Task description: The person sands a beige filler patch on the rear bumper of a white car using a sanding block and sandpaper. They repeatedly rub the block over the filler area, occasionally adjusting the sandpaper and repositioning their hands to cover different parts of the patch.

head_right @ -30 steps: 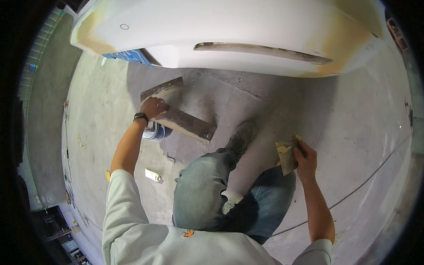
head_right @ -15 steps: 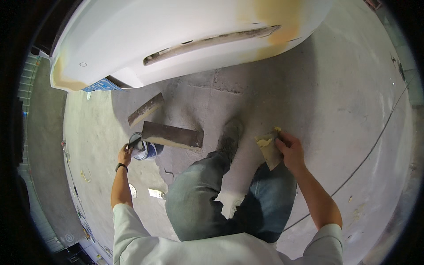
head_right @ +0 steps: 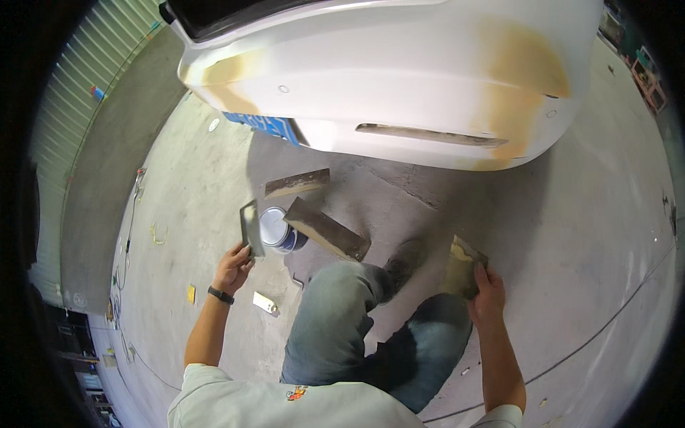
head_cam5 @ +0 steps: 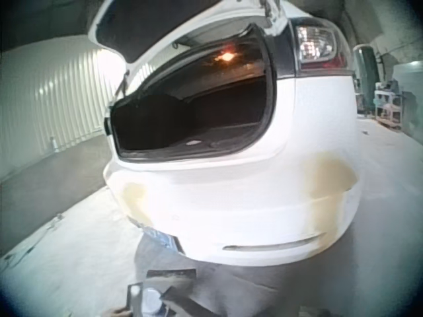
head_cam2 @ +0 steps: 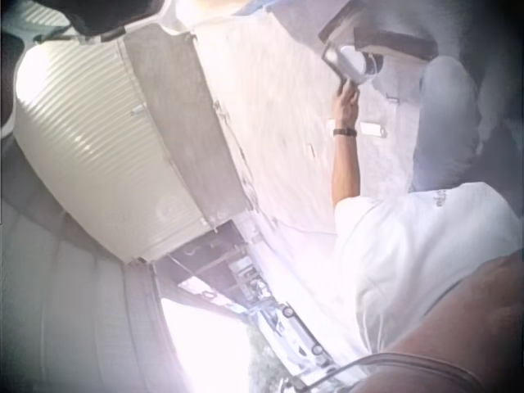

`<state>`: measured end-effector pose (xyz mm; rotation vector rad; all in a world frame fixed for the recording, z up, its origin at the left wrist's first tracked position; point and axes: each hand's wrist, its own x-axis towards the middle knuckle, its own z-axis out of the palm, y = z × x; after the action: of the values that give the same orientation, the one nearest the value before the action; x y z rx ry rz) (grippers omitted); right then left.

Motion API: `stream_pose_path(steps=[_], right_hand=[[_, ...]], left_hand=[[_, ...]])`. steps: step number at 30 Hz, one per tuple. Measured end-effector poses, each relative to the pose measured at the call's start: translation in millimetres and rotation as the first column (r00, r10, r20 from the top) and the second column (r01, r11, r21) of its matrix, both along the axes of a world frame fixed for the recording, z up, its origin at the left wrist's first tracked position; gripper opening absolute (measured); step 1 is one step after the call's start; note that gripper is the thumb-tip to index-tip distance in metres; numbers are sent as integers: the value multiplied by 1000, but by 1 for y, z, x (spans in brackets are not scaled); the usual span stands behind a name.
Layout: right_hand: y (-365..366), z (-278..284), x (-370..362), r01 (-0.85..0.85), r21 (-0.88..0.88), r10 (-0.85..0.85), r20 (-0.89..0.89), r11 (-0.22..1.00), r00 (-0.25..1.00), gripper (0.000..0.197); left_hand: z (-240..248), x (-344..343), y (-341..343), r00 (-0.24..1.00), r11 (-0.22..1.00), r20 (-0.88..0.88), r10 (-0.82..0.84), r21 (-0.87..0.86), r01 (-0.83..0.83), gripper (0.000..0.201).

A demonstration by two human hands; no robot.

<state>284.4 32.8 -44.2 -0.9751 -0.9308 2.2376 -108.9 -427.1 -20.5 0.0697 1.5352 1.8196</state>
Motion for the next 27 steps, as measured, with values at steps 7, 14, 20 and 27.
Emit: stream_pose_path(steps=[7, 14, 20, 27], right_hand=[[-11, 44, -46, -45, 521, 107, -88, 852, 990, 26], [-35, 95, -29, 72, 782, -119, 3, 619, 993, 36], [-74, 119, -56, 101, 988, 39, -97, -120, 994, 25], [-99, 109, -88, 37, 909, -16, -48, -415, 999, 27]], left_hand=[[158, 98, 133, 895, 896, -341, -288, 234, 378, 41], [144, 134, 220, 882, 859, -192, -430, 212, 465, 34], [87, 165, 267, 874, 769, 71, -480, 514, 380, 40], [87, 132, 265, 694, 649, 266, -669, 665, 370, 43]])
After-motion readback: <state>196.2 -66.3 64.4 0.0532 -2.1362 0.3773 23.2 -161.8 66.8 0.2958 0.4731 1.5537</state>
